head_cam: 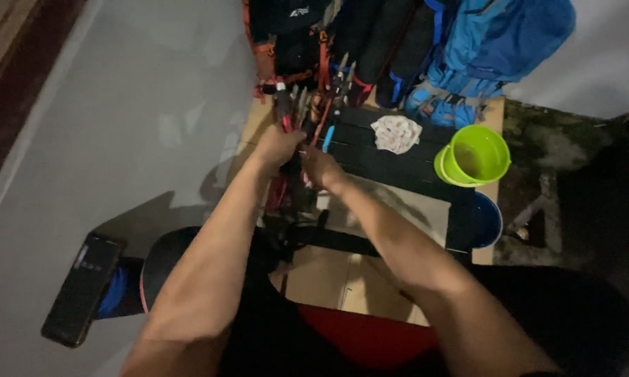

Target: The person disassembles hiking poles on a tiled floor, then wipes the components with a white cloth. They dip the cloth into a green bucket of water and continue cleaning the pole sections.

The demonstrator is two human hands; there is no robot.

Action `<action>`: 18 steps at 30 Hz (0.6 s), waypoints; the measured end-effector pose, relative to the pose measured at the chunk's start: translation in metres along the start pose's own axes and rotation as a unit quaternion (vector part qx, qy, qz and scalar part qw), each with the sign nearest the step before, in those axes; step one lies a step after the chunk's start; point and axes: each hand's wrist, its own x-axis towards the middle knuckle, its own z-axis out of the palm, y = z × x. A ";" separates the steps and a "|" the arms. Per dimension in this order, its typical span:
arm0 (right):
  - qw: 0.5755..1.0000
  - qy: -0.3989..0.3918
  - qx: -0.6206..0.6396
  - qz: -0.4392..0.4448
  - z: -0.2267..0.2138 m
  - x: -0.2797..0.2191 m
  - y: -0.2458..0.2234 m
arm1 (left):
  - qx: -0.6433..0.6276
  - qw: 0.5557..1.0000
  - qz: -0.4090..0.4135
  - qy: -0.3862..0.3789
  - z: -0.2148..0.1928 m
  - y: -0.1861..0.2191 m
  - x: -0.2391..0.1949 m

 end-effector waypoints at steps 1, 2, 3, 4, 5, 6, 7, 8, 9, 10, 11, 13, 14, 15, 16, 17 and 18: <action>1.000 0.001 0.001 0.004 0.002 0.004 0.028 | 0.000 1.000 0.000 -0.004 0.017 -0.001 0.000; 0.985 0.034 0.163 0.040 0.004 0.008 0.056 | -0.040 0.999 -0.017 -0.027 0.034 -0.003 0.000; 0.942 0.070 0.319 0.071 0.003 0.013 0.083 | -0.081 0.995 -0.029 -0.050 0.051 0.000 0.003; 0.942 0.076 0.319 0.072 -0.007 -0.004 0.085 | -0.081 0.995 -0.026 -0.054 0.057 0.008 -0.013; 0.924 0.076 0.360 0.107 -0.019 -0.023 0.087 | -0.198 0.977 -0.015 -0.079 0.064 0.017 -0.028; 0.902 0.076 0.400 0.142 -0.030 -0.043 0.089 | -0.311 0.945 -0.006 -0.103 0.070 0.027 -0.045; 0.902 0.083 0.400 0.137 -0.044 -0.064 0.098 | -0.312 0.944 0.001 -0.107 0.079 0.032 -0.053; 0.948 0.081 0.286 0.116 -0.057 -0.085 0.108 | -0.380 0.913 -0.003 -0.148 0.087 0.037 -0.062; 0.978 0.076 0.169 0.097 -0.066 -0.110 0.119 | -0.444 0.875 -0.012 -0.190 0.097 0.039 -0.074; 0.977 0.082 0.170 0.098 -0.076 -0.132 0.108 | -0.443 0.875 -0.009 -0.195 0.103 0.044 -0.085; 0.988 0.070 0.115 0.079 -0.084 -0.155 0.098 | -0.453 0.864 -0.019 -0.217 0.110 0.047 -0.098; 0.995 0.060 0.061 0.059 -0.089 -0.184 0.085 | -0.461 0.853 -0.028 -0.242 0.126 0.048 -0.115; 0.995 0.061 0.043 0.062 -0.086 -0.191 0.083 | -0.463 0.852 -0.033 -0.242 0.136 0.046 -0.120; 0.996 0.061 0.024 0.066 -0.083 -0.198 0.081 | -0.465 0.850 -0.040 -0.243 0.147 0.043 -0.126; 0.995 0.063 0.025 0.067 -0.078 -0.196 0.089 | -0.465 0.850 -0.039 -0.245 0.164 0.029 -0.119; 0.995 0.038 0.002 0.090 -0.072 -0.193 0.096 | -0.431 0.864 -0.018 -0.260 0.180 0.013 -0.111; 0.993 0.013 -0.021 0.113 -0.066 -0.190 0.103 | -0.397 0.876 0.004 -0.274 0.196 -0.003 -0.103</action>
